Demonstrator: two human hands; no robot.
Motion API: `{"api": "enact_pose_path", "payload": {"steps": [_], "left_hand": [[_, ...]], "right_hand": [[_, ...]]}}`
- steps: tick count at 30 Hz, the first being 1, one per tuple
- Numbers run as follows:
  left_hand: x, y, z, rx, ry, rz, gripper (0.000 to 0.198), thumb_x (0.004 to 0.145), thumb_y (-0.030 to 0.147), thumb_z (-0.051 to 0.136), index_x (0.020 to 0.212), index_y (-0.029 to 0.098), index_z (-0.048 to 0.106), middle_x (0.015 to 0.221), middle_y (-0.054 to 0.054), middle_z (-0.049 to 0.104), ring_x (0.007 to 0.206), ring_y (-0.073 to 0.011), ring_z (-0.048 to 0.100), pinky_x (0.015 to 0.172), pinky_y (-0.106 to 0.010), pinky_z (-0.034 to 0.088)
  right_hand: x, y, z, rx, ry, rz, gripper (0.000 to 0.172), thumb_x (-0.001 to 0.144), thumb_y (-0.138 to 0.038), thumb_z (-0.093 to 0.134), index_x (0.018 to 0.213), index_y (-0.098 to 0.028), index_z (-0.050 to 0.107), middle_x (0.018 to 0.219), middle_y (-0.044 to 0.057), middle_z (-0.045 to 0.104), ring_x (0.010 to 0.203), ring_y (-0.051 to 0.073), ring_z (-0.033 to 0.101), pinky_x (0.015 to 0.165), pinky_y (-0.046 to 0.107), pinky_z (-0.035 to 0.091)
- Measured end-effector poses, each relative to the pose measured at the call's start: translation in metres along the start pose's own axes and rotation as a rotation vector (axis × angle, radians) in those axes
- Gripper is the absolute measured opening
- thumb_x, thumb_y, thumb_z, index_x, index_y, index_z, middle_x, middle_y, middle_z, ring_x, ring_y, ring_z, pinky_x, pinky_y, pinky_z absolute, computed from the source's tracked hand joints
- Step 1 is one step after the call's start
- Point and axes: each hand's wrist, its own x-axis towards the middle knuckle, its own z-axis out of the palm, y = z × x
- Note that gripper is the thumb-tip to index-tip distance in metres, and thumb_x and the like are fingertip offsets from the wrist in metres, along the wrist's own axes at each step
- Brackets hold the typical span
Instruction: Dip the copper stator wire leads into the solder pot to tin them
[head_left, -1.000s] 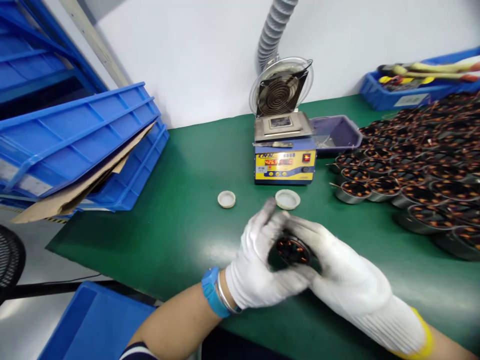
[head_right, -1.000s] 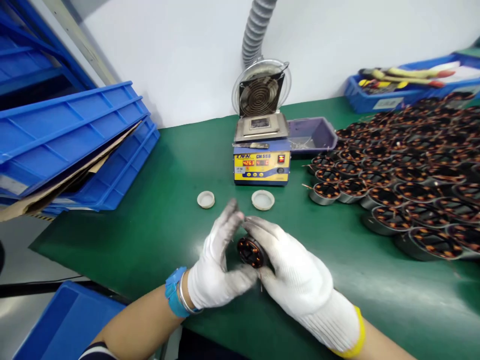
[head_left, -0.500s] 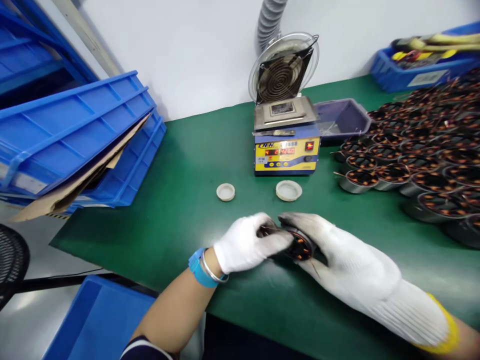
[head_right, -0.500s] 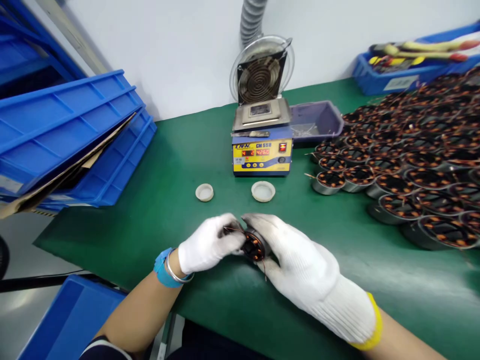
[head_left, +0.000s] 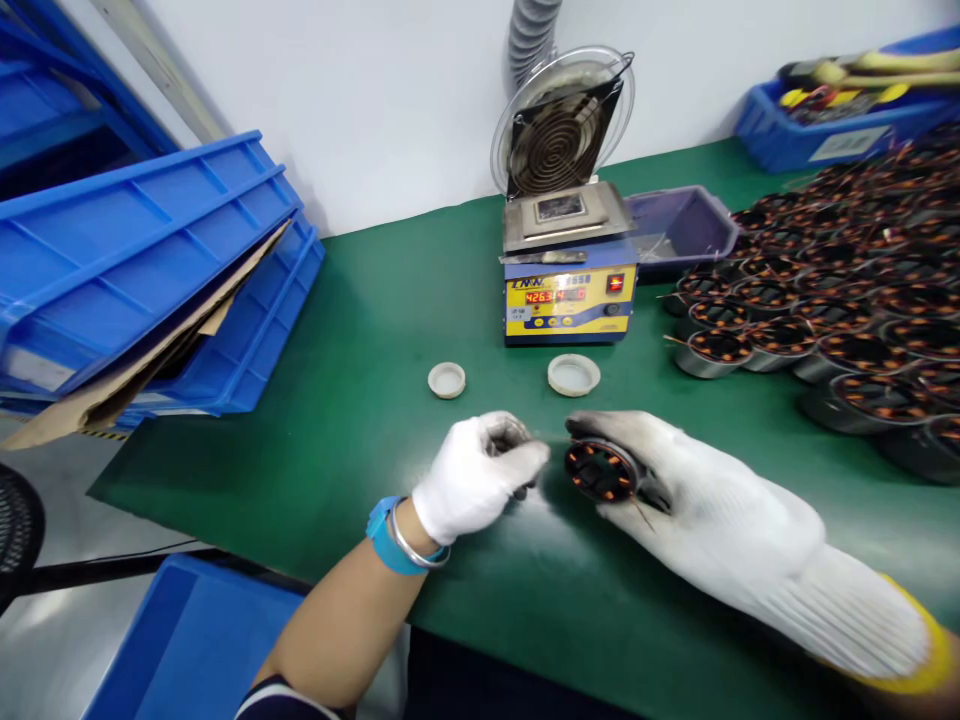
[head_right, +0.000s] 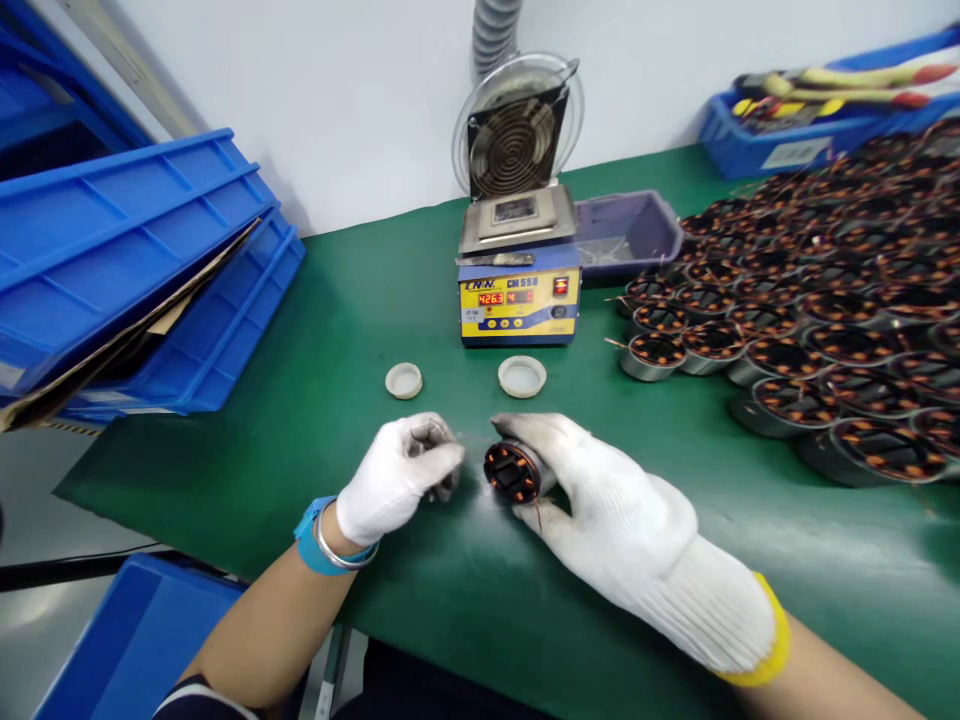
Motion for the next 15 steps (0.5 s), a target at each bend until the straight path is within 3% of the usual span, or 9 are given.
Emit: {"api": "enact_pose_path", "payload": {"steps": [3,8,15], "left_hand": [[0.005,-0.002,-0.005,-0.167,0.114,0.03,0.025,0.075,0.035,0.065,0.064,0.019,0.049,0.051,0.004,0.054,0.041,-0.0074,0.048,0.041,-0.02,0.032],[0.022,-0.026,-0.001,-0.36,0.266,0.097,0.038,0.078,0.054,0.064,0.073,0.018,0.052,0.06,0.002,0.057,0.048,-0.0093,0.055,0.046,-0.021,0.04],[0.043,-0.048,0.014,-0.186,0.203,0.165,0.033,0.077,0.048,0.066,0.07,0.019,0.052,0.062,0.002,0.057,0.057,-0.0107,0.053,0.057,-0.024,0.043]], "right_hand": [[0.0,0.003,-0.004,-0.005,0.016,0.053,0.046,0.079,-0.033,0.055,0.125,-0.026,0.059,0.117,0.006,0.07,0.1,0.026,0.071,0.082,0.038,0.063],[0.01,0.007,-0.012,0.002,0.074,0.112,0.049,0.071,-0.029,0.059,0.12,-0.023,0.062,0.129,0.009,0.062,0.112,0.026,0.065,0.093,0.039,0.058],[0.06,0.023,-0.032,-0.175,-0.108,0.431,0.063,0.075,-0.03,0.062,0.136,-0.018,0.052,0.122,0.011,0.065,0.11,0.025,0.065,0.1,0.037,0.051]]}}
